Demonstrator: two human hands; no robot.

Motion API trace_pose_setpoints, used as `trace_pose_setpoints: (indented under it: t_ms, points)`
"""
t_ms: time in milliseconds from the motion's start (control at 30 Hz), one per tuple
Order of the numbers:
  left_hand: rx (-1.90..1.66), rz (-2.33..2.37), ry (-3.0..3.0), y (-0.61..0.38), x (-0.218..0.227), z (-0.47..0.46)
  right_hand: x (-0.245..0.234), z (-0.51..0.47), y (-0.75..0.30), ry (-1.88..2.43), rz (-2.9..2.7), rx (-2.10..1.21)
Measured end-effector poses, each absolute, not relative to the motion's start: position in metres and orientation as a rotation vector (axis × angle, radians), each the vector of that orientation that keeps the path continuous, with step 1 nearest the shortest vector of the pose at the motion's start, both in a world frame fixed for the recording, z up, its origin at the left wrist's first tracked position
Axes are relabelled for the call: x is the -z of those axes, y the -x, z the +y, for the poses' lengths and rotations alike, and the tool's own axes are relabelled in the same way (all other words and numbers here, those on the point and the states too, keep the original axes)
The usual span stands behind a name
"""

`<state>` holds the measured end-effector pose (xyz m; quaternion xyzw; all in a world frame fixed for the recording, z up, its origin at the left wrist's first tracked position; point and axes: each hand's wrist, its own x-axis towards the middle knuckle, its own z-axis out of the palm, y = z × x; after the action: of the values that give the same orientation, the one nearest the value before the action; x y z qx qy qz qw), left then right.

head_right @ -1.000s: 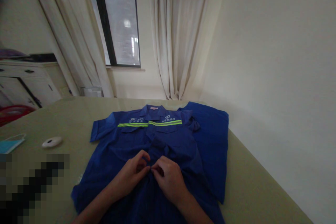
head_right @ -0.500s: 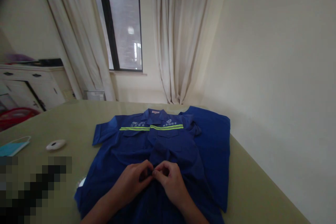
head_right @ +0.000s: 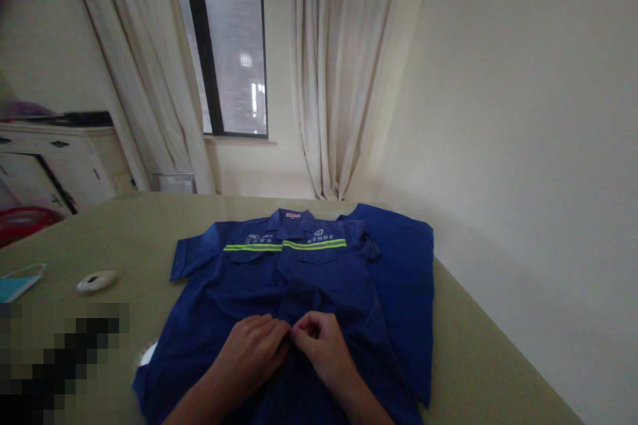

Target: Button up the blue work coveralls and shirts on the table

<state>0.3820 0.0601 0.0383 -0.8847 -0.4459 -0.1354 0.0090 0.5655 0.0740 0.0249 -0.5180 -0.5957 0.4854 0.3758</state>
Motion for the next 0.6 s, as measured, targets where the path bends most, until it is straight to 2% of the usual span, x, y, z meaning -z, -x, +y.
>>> trace_pose_setpoints:
  t_ms: [433, 600]
  points:
    - [0.589, -1.781, 3.018, -0.375, -0.049, 0.059, -0.042, 0.069, -0.576, 1.310, -1.822, -1.179]
    - [0.544, -1.830, 3.078, -0.372, -0.054, 0.060, -0.039, 0.065, -0.573, 1.276, -2.026, -1.007]
